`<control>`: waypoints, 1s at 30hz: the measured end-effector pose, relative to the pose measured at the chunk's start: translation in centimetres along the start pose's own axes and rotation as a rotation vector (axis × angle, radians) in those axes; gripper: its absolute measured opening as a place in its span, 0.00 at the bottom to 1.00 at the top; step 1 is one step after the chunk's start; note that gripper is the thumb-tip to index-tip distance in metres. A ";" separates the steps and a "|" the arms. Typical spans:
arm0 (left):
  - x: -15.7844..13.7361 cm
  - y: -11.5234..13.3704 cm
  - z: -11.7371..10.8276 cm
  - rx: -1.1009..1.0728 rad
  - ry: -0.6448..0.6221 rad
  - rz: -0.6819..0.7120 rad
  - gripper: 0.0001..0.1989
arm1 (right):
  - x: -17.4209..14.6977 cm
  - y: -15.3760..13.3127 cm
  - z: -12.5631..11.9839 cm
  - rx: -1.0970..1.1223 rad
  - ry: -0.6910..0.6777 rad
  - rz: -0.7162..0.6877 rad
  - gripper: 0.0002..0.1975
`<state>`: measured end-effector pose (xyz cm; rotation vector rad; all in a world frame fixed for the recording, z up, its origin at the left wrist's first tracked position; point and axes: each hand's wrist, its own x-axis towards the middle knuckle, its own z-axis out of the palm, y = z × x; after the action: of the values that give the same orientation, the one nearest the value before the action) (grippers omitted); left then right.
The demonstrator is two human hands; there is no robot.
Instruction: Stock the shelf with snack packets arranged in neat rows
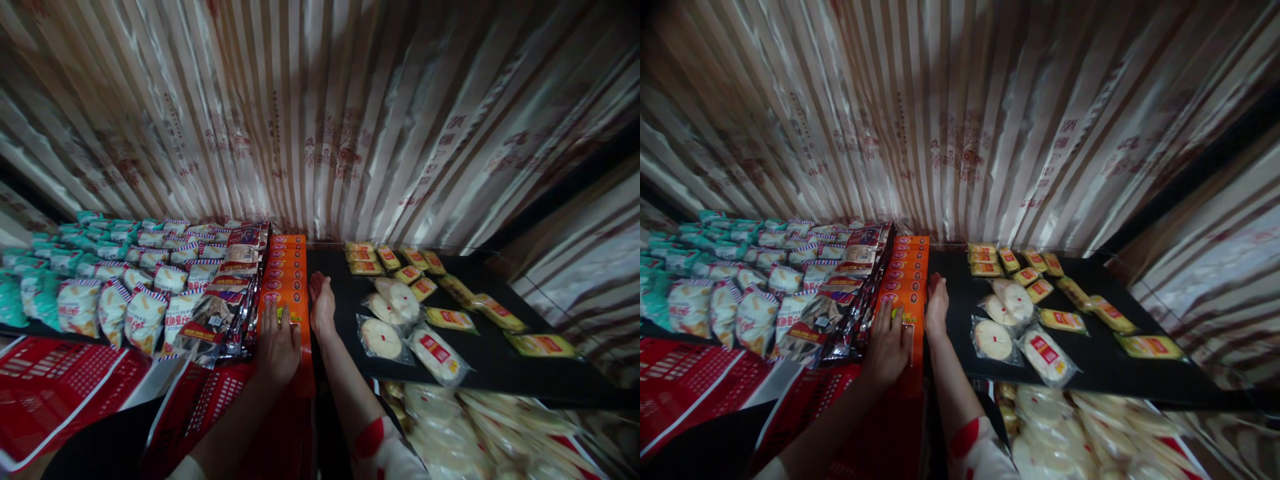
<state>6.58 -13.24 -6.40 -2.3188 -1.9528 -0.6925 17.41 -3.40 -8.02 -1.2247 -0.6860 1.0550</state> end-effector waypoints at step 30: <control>3.7 0.3 1.8 -0.025 -0.038 -0.054 0.25 | -1.7 -0.2 -1.1 0.152 0.003 -0.016 0.31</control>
<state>7.81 -9.37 -6.63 -2.3185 -2.0413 -0.6851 17.82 -5.42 -7.89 -1.0873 -0.6012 1.0724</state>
